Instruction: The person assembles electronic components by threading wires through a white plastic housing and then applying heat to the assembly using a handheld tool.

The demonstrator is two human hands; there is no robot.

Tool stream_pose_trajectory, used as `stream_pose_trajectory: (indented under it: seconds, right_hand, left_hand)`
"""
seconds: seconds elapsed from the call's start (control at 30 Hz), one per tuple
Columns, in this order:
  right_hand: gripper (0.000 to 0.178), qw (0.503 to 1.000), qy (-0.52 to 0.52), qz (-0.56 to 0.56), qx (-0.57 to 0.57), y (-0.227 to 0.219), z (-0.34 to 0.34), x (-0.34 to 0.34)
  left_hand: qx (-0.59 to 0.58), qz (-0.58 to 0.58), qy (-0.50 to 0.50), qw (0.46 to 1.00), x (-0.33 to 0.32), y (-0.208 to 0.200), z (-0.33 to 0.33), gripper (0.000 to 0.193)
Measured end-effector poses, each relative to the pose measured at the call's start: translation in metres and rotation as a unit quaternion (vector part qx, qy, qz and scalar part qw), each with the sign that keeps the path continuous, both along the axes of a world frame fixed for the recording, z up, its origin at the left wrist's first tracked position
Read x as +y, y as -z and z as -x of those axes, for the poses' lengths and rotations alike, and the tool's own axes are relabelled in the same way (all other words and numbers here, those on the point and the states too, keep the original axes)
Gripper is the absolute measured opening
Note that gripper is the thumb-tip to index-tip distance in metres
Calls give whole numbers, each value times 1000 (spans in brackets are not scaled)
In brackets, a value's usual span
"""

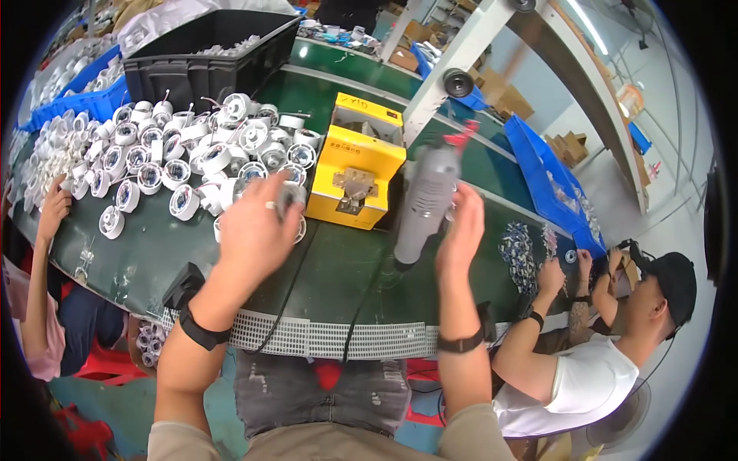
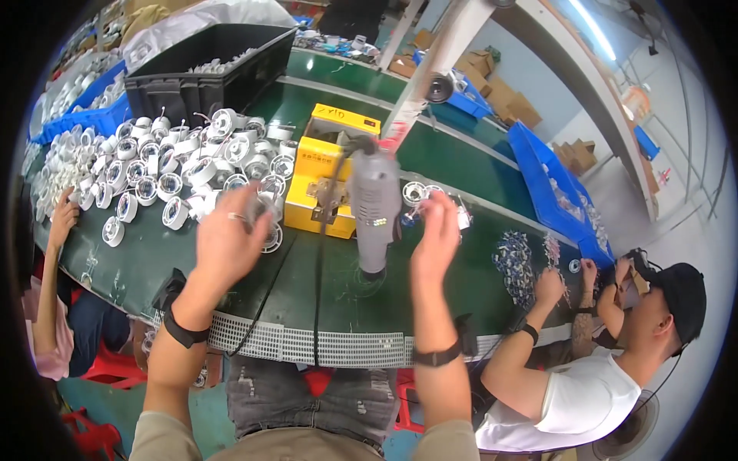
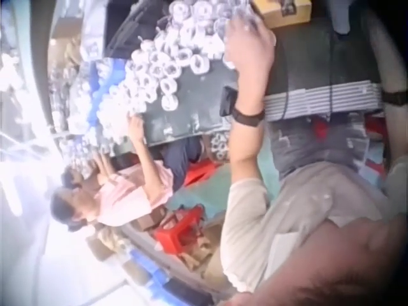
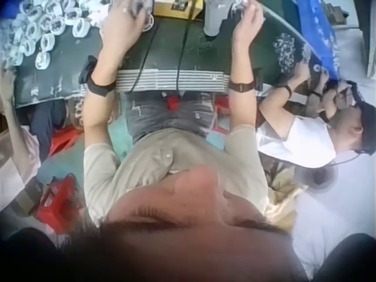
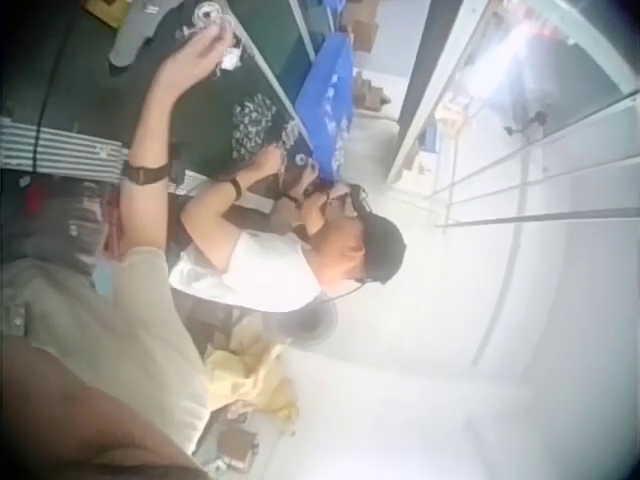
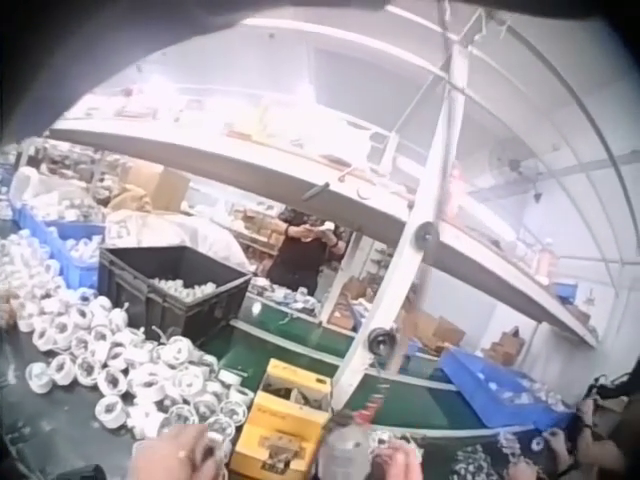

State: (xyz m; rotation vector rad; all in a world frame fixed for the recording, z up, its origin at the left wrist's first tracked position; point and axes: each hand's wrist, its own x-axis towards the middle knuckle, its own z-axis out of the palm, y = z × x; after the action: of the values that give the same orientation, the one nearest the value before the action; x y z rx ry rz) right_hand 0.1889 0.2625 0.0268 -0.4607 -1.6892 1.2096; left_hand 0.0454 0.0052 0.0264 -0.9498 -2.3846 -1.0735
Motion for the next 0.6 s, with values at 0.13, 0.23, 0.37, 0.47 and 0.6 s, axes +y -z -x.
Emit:
stream_pose_trajectory:
  seconds: [0.13,0.23,0.37,0.47,0.6]
  right_hand:
    - [69,789,342,-264,-436,18,-28,82]
    - [70,728,335,-287,-524,18,-18,89]
    - [59,763,297,-290,-497,28,-18,85]
    - [61,787,243,-249,-510,17,-32,58]
    - [59,944,72,-129,-296,20,-58,-12]
  left_hand:
    - [140,84,-105,981,3,-10,6,71]
    - [126,49,-65,989,3,-7,1,75]
    - [160,-46,29,986,10,-5,-2,44]
    - [-6,-58,194,979,9,-6,-12,19]
    - [-232,67,442,864,15,-2,-31,15]
